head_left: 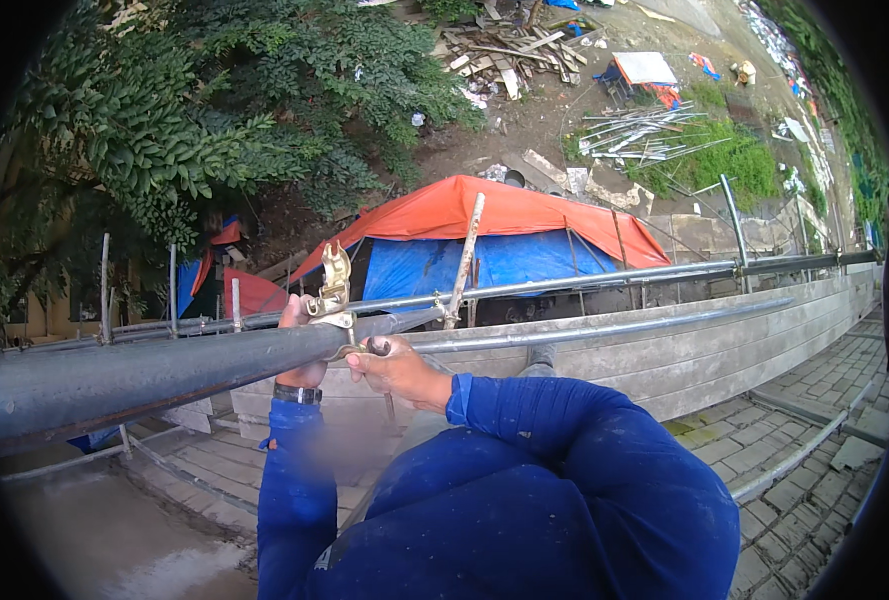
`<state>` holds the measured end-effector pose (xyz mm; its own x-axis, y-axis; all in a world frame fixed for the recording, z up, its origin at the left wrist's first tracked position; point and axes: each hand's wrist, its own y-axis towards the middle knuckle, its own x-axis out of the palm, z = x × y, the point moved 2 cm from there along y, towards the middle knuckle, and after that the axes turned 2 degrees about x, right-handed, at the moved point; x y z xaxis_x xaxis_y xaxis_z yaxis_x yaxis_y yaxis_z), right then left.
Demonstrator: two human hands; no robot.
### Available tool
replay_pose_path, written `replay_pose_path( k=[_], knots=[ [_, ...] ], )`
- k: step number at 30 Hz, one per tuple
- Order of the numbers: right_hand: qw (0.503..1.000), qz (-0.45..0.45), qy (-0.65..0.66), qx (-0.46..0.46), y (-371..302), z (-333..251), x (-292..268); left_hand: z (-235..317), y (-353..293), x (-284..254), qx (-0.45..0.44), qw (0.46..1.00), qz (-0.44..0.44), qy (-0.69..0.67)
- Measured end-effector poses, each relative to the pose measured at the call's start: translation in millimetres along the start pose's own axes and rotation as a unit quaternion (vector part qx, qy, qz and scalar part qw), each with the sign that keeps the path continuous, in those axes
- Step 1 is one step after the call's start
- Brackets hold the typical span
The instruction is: The person is assembling a metal scaffolding structure on a construction site. They lift a long metal pole, align it with a vertical support, and use a wrench to tighten a metal clamp. The person repeats this process for multiple poles, securing them to the frame.
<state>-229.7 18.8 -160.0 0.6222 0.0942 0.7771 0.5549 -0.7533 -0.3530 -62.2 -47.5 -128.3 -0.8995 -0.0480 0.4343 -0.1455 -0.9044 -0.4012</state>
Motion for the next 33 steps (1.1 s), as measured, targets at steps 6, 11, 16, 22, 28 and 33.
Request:
replay_pose_path(
  k=[6, 11, 16, 22, 28, 33],
  knots=[
    [1.000, -0.017, 0.001, 0.017, 5, 5, -3, -1, 3, -7, -0.016, 0.999, -0.018, -0.026],
    [0.999, -0.029, 0.013, 0.023, 6, 7, -5, -7, 6, -13, 0.000, 0.999, 0.005, -0.034],
    [0.999, -0.039, 0.017, 0.029, 7, 9, -7, -12, 6, -17, 0.012, 0.999, -0.004, -0.045],
    [0.998, -0.034, 0.028, 0.039, 9, 15, -7, -18, 3, -25, 0.016, 0.998, -0.014, -0.054],
    [0.999, -0.034, 0.004, 0.020, 12, 19, -13, -21, 11, -31, 0.036, 0.998, -0.035, -0.023],
    [0.993, -0.029, -0.111, 0.008, 5, 7, -11, -29, 5, -34, 0.093, 0.993, -0.038, -0.067]
  ],
)
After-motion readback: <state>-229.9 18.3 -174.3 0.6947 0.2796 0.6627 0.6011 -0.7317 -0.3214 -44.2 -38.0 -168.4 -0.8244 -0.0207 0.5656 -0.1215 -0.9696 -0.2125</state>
